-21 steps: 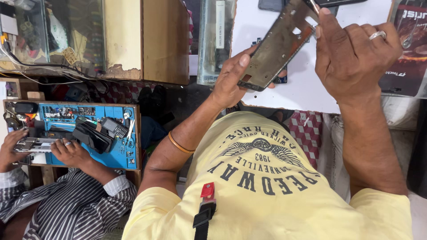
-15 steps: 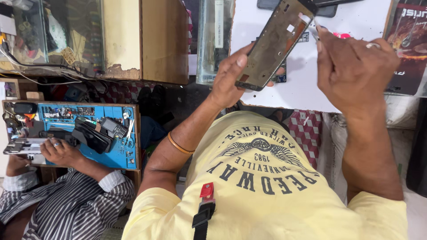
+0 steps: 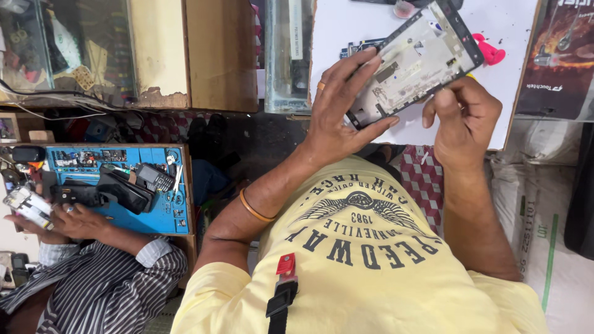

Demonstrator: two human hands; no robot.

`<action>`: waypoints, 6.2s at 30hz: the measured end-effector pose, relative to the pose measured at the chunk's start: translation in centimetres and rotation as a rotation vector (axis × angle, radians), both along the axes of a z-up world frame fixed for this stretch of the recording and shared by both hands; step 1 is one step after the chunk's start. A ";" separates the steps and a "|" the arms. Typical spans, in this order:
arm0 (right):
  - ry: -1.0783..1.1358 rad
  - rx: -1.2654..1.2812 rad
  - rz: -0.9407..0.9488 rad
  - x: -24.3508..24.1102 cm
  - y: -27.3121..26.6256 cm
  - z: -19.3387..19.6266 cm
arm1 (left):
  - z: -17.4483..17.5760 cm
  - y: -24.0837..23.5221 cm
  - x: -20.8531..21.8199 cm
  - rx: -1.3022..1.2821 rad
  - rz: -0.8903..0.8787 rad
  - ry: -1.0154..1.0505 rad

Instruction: The person uses a screwdriver to pry and separate the back cover from a smartphone chassis. They repeatedly work along the edges to release clips and then set the cover aside on the workbench.

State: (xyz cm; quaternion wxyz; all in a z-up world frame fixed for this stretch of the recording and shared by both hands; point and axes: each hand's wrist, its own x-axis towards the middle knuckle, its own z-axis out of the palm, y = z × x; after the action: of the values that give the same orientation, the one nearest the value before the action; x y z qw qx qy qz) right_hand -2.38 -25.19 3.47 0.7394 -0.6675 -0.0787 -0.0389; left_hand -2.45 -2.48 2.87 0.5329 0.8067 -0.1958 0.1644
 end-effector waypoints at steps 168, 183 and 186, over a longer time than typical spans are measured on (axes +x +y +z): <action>-0.453 -0.720 0.192 -0.9 5.9 6.2 | 1.9 2.7 2.4 -1.186 -0.670 0.633; -0.664 -0.884 0.020 1.3 0.0 6.0 | 1.6 0.7 1.6 -1.046 -0.623 0.591; -0.701 -0.875 0.016 1.6 -0.7 6.5 | 1.9 0.0 1.2 -1.038 -0.630 0.568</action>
State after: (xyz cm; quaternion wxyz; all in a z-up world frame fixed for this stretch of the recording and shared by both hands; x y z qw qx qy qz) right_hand -0.83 -25.86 9.98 0.3230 -0.8586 -0.3339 -0.2166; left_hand -1.29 -2.48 4.80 0.9052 0.3619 -0.1694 -0.1448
